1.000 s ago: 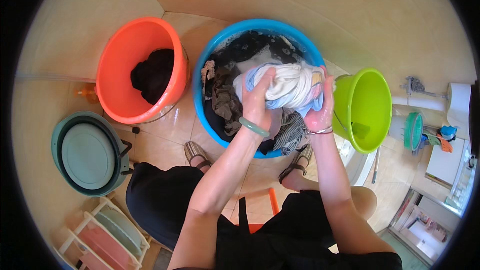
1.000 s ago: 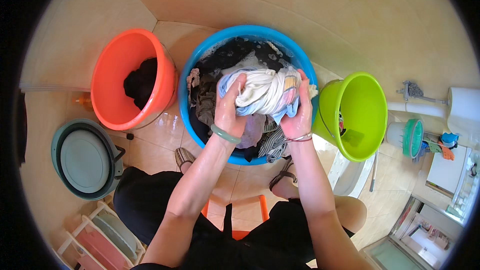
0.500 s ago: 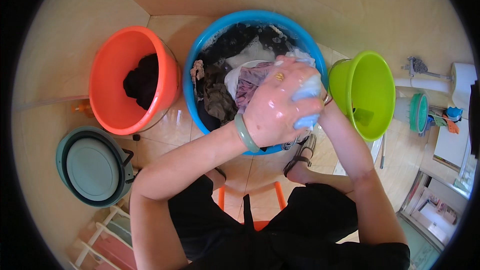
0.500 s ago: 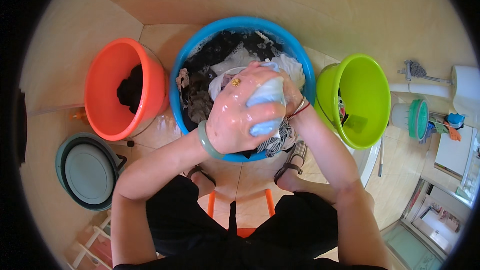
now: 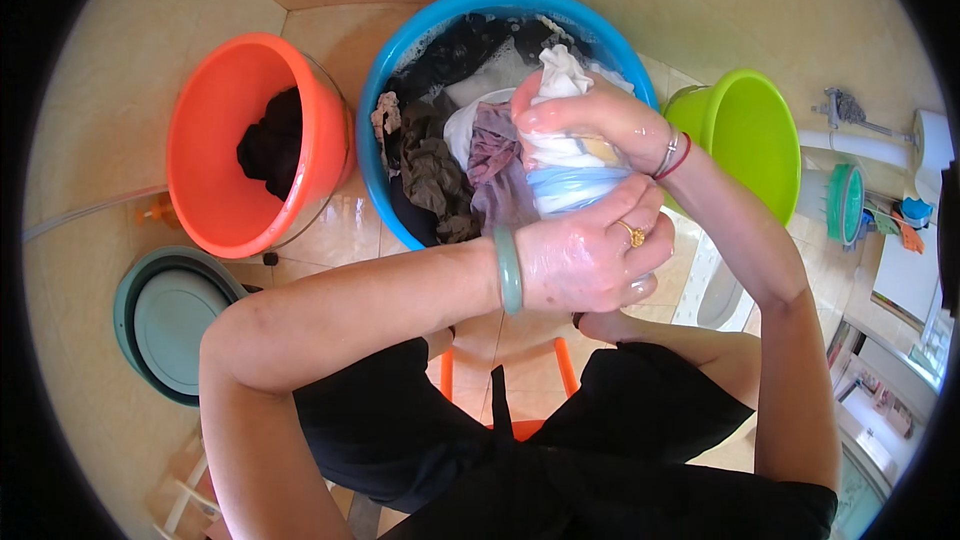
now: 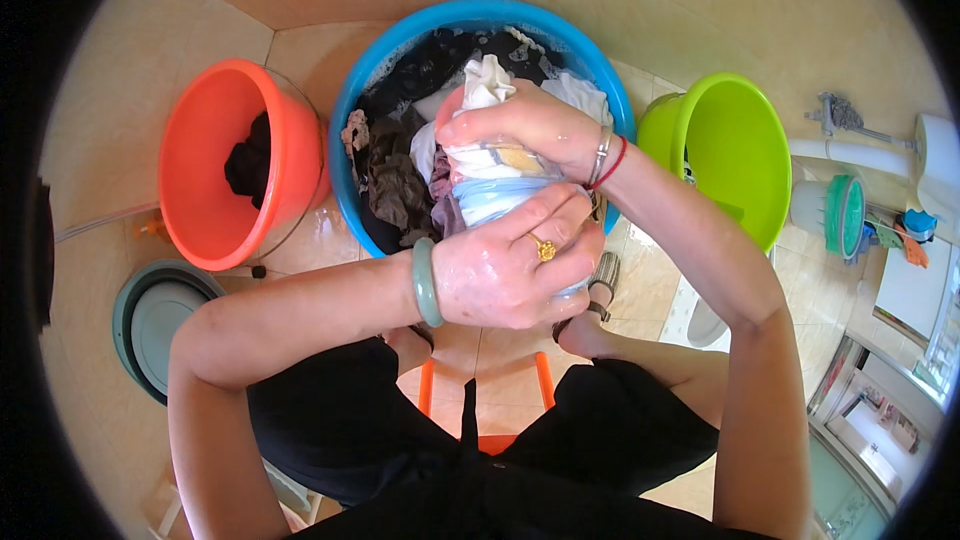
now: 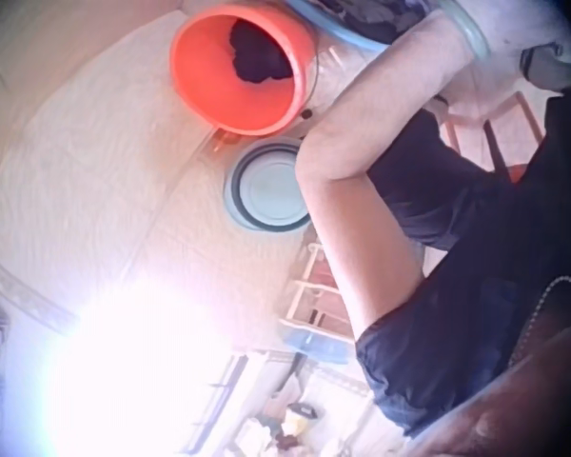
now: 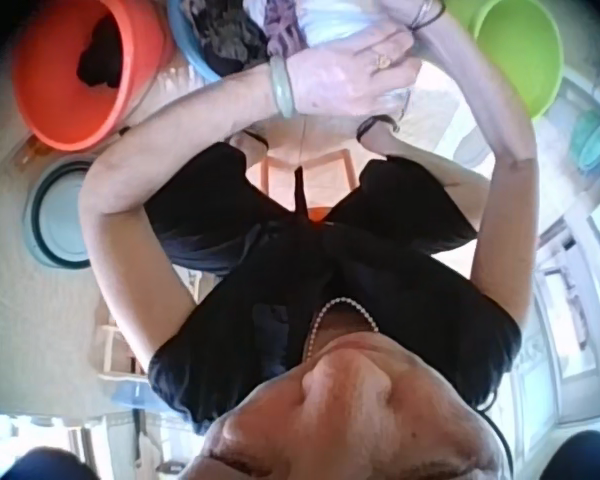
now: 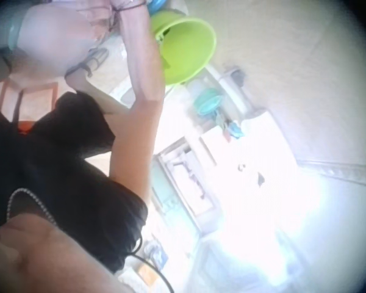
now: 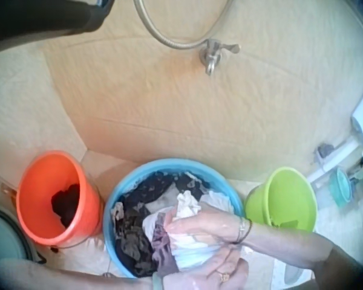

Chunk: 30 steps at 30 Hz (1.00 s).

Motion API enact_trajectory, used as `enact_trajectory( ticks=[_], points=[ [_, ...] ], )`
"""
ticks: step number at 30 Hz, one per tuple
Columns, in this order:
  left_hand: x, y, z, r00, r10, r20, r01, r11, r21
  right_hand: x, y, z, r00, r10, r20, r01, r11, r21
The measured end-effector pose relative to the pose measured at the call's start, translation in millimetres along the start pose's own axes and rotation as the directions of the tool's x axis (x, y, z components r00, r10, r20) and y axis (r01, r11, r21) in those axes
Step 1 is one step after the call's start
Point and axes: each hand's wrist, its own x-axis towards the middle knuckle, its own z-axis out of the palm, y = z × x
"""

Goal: The person hand-washes various garments in a blue basin filled with soapy water. They scrub, rinse, and wring out items one by one, then transfer the cleaned clothes into a green bucket. The process continues with multiple items including shirts and socks.

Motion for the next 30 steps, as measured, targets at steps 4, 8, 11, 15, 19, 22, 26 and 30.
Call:
enact_trajectory(
  ticks=[4, 8, 11, 15, 19, 22, 26, 30],
  points=[
    [-8.0, 1.5, 16.5, 0.997, 0.047, 0.065, -0.047, 0.999, 0.004, 3.4, 5.8, 0.9, 0.998, -0.038, -0.050, 0.029, 0.986, -0.164],
    [-16.4, 0.9, 31.4, 0.976, 0.111, 0.186, -0.128, 0.988, 0.084, 9.9, 14.0, 0.6, 0.983, -0.172, -0.059, 0.129, 0.886, -0.446],
    [-22.3, -1.0, 42.8, 0.962, 0.138, 0.236, -0.172, 0.977, 0.130, 14.1, 19.0, 3.7, 0.962, -0.262, -0.083, 0.154, 0.765, -0.625],
    [-31.6, 0.2, 59.0, 0.948, 0.113, 0.296, -0.165, 0.974, 0.157, 24.0, 33.8, 7.7, 0.936, -0.293, -0.197, 0.027, 0.614, -0.788],
    [-50.0, -2.3, 77.0, 0.934, 0.074, 0.349, -0.102, 0.993, 0.064, 43.6, 62.5, -5.0, 0.886, -0.373, -0.276, -0.033, 0.541, -0.840],
    [-46.8, -5.2, 73.1, 0.938, 0.049, 0.344, 0.005, 0.988, -0.153, 50.7, 91.7, -48.5, 0.832, -0.281, -0.478, -0.057, 0.814, -0.578],
    [-45.7, -4.4, 37.8, 0.925, -0.373, -0.070, 0.319, 0.864, -0.390, 21.7, 84.3, -62.2, 0.815, -0.133, -0.563, 0.033, 0.982, -0.184],
    [-66.8, -18.0, 38.6, -0.149, -0.959, 0.240, 0.271, -0.273, -0.923, -18.0, 55.4, -62.5, 0.846, -0.120, -0.520, 0.148, 0.989, 0.012]
  ],
)
